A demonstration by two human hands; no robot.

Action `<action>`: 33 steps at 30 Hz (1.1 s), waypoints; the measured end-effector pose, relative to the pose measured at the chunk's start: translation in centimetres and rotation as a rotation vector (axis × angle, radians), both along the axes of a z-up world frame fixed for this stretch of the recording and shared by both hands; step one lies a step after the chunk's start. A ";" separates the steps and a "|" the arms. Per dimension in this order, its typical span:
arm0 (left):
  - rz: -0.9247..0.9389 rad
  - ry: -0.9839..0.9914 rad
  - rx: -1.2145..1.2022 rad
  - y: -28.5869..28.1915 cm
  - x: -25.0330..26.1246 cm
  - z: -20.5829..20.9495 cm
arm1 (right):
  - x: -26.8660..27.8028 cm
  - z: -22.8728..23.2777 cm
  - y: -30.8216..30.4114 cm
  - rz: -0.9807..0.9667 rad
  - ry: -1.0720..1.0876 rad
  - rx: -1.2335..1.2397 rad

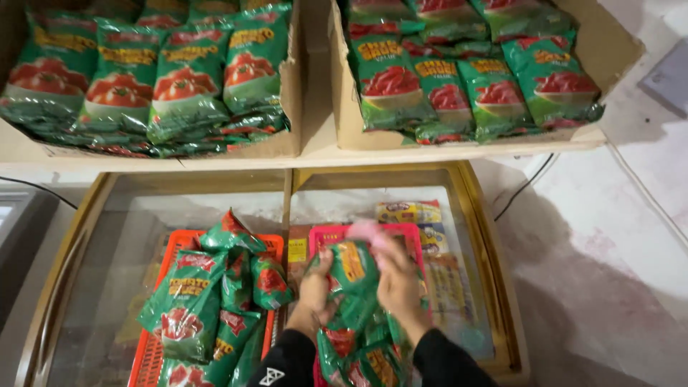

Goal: Wiping sauce packets and placing them into a display box on a shelf.

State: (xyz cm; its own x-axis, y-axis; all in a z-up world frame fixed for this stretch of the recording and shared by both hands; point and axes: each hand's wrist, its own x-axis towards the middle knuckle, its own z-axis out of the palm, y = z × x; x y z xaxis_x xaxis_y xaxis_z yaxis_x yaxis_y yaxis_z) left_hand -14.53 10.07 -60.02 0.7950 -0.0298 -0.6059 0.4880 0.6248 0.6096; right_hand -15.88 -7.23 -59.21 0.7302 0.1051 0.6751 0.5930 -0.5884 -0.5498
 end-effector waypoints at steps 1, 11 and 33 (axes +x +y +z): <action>-0.003 0.004 0.001 0.0 0.2 -1.0 | 0.4 -0.4 -0.6 -0.003 0.004 0.001; 0.134 -0.155 -0.111 -0.9 2.8 -3.3 | 5.6 0.1 0.4 -0.324 0.213 -0.004; 0.079 -0.864 0.862 -6.4 -0.9 3.3 | 5.2 0.5 3.3 -0.555 0.725 1.283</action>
State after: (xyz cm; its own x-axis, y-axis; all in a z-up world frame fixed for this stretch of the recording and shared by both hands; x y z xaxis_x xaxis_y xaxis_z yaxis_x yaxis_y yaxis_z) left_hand -15.48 3.68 -56.71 0.9271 0.1873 0.3245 -0.3032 -0.1338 0.9435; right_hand -10.67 -3.93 -58.67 0.6769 -0.6203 -0.3963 -0.1305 0.4287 -0.8940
